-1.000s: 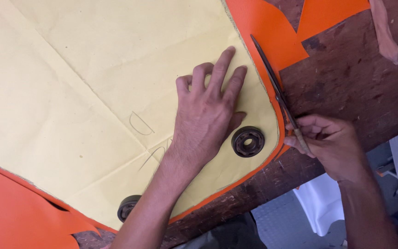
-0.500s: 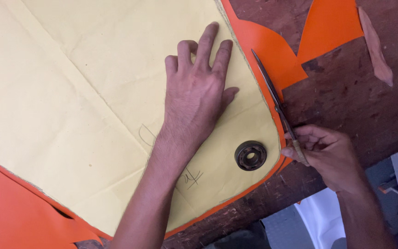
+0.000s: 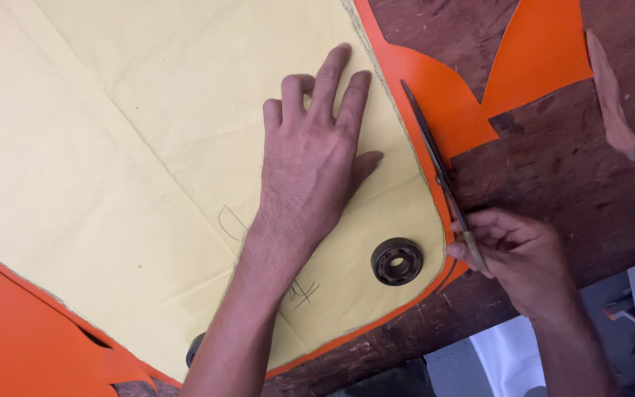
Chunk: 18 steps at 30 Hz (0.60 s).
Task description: The person cuts orange synthetic fabric using shears, following a yellow paper template secured with metal weights. They then mark the fabric with a white pen after removing the template.
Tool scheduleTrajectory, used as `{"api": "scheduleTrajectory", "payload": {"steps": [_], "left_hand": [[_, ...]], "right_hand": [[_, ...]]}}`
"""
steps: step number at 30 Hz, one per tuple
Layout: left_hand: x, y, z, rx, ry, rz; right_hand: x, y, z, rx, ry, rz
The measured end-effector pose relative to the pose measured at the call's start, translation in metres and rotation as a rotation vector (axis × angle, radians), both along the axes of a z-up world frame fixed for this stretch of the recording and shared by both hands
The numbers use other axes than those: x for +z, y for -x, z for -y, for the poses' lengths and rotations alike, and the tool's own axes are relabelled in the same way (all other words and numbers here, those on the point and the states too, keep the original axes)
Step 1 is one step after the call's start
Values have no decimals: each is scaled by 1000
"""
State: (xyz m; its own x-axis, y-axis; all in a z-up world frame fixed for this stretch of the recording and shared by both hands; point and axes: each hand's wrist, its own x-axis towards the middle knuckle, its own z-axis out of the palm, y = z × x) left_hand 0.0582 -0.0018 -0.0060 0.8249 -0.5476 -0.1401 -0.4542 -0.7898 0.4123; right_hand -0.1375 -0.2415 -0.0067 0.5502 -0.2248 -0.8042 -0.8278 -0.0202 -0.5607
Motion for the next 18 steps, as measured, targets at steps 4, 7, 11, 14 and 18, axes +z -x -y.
{"api": "scheduleTrajectory", "payload": {"steps": [4,7,11,14,18], "left_hand": [[2,-1,-1,-6,-12,-18],[2,-2,-1,-3,2,-31],[2,-3,-2,6,29,-47],[1,-4,-3,11,55,-56],[0,-4,-4,16,68,-58]], "right_hand": [[0,0,-1,-10,0,-21],[2,-4,-2,-37,-6,-57],[4,-14,-5,-12,-3,-44],[3,-22,-8,3,11,-11],[2,-28,-10,-52,-7,-50]]}}
